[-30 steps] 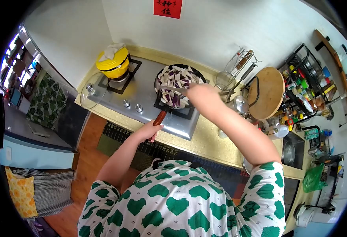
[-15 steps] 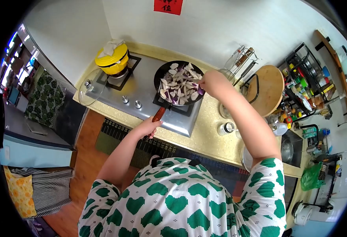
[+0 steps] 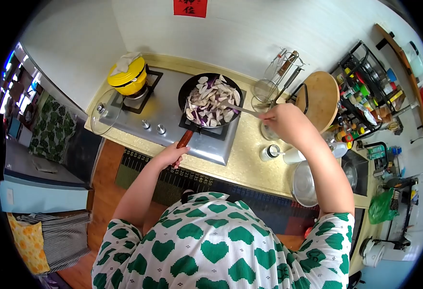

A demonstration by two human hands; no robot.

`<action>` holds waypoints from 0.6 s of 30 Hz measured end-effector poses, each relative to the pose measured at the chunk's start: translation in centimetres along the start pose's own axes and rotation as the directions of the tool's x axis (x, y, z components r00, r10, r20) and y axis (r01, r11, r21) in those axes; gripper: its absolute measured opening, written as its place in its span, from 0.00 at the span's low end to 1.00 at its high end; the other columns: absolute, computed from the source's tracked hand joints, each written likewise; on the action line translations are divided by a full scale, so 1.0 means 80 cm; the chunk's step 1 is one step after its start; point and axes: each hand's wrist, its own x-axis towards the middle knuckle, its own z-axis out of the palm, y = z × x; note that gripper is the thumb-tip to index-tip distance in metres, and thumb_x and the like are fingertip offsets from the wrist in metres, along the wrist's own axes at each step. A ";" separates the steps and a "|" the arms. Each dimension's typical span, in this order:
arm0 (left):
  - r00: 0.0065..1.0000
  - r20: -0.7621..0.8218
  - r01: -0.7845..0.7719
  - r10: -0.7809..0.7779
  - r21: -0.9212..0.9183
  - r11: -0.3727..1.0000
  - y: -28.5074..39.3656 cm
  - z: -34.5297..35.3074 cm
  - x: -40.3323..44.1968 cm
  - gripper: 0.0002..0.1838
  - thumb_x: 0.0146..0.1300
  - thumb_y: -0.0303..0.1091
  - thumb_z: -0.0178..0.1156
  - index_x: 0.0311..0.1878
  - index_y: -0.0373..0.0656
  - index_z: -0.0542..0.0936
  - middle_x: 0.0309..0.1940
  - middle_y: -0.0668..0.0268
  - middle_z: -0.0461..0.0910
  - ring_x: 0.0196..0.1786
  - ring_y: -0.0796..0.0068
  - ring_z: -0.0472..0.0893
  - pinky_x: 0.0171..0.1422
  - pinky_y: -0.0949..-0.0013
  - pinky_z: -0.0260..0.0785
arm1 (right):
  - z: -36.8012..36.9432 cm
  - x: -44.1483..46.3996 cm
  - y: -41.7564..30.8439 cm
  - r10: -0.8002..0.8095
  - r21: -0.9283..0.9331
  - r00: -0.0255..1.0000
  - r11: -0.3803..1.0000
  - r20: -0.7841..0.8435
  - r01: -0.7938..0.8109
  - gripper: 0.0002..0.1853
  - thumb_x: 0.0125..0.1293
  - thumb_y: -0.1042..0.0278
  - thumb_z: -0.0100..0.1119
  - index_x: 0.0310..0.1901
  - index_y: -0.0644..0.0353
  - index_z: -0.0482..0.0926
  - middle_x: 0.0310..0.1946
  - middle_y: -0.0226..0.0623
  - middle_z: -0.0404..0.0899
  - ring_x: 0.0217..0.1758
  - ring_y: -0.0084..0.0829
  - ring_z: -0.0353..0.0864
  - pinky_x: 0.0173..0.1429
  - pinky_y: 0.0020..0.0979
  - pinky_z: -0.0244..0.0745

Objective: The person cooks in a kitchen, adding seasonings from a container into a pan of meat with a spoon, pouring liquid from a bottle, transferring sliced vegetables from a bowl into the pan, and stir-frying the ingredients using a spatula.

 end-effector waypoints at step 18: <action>1.000 -0.008 -0.014 0.014 -0.004 1.000 -0.002 0.000 0.000 0.17 0.76 0.46 0.60 0.49 0.44 0.67 0.20 0.71 0.68 0.17 0.79 0.68 0.21 0.70 0.66 | 0.069 0.049 -0.013 0.021 0.019 1.000 1.000 -0.015 -0.021 0.13 0.70 0.64 0.62 0.53 0.51 0.89 0.41 0.48 0.88 0.44 0.48 0.88 0.54 0.43 0.81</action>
